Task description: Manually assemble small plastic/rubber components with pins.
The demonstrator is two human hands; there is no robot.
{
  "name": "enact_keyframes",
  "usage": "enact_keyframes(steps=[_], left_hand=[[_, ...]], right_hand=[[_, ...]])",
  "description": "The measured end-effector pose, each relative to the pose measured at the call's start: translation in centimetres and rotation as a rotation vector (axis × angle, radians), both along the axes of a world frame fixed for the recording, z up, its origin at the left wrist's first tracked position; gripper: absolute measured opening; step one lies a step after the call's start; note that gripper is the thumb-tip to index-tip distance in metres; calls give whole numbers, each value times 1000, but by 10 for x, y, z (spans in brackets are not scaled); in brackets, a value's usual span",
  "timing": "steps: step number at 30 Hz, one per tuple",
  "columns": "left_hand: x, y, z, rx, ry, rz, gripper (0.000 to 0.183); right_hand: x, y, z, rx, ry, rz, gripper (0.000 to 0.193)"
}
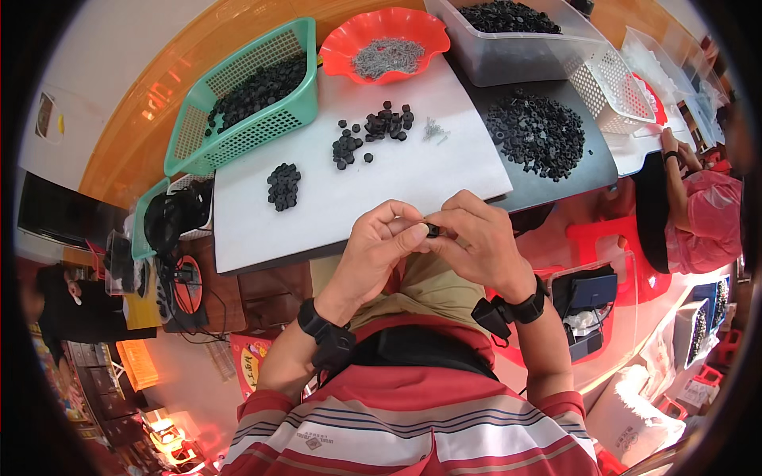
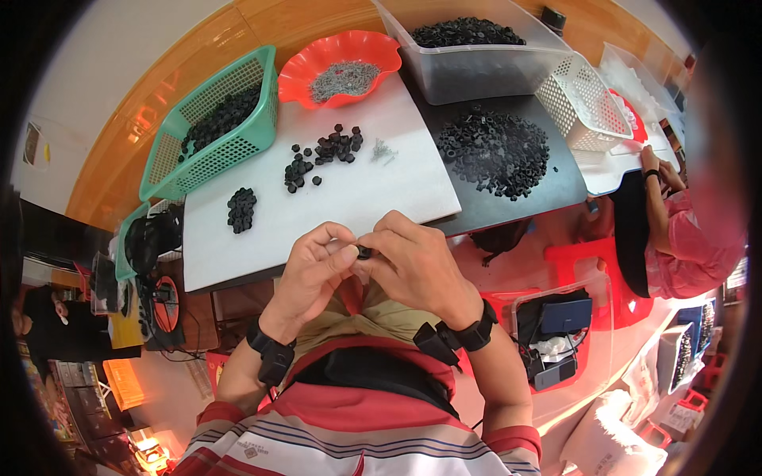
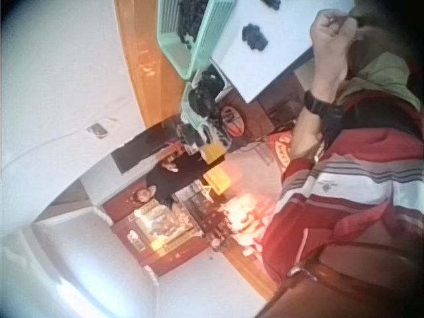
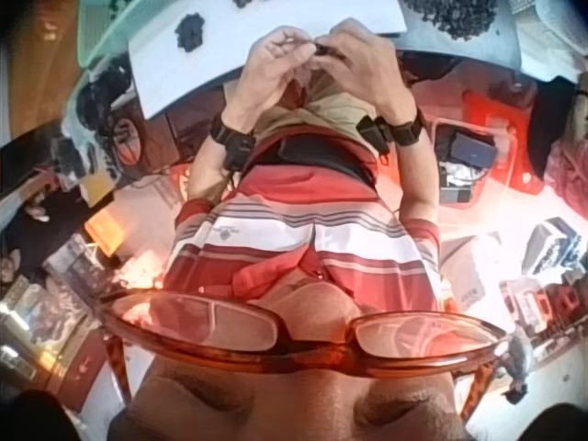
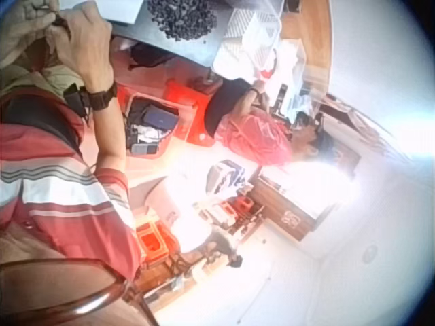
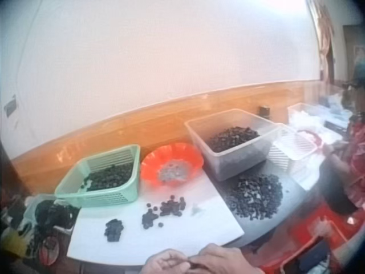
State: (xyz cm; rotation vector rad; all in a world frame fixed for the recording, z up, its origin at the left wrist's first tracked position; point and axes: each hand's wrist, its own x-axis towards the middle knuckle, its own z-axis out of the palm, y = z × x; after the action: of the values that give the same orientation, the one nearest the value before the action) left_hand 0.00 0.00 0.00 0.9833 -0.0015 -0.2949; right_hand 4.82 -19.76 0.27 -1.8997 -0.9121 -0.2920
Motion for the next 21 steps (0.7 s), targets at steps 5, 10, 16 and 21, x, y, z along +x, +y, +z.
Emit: enact_keyframes(steps=[5,10,16,21], left_hand=[[1,4,-1,-53,37,-19,15],[0,6,2,-72,32,0,15],[-5,8,0,-63,3,69,13],[-11,21,12,214,-143,249,12]], right_hand=[[1,3,2,-3,21,31,26],[0,8,5,8,84,46,28],[-3,14,9,-26,29,33,30],[-7,18,14,29,36,19,31]])
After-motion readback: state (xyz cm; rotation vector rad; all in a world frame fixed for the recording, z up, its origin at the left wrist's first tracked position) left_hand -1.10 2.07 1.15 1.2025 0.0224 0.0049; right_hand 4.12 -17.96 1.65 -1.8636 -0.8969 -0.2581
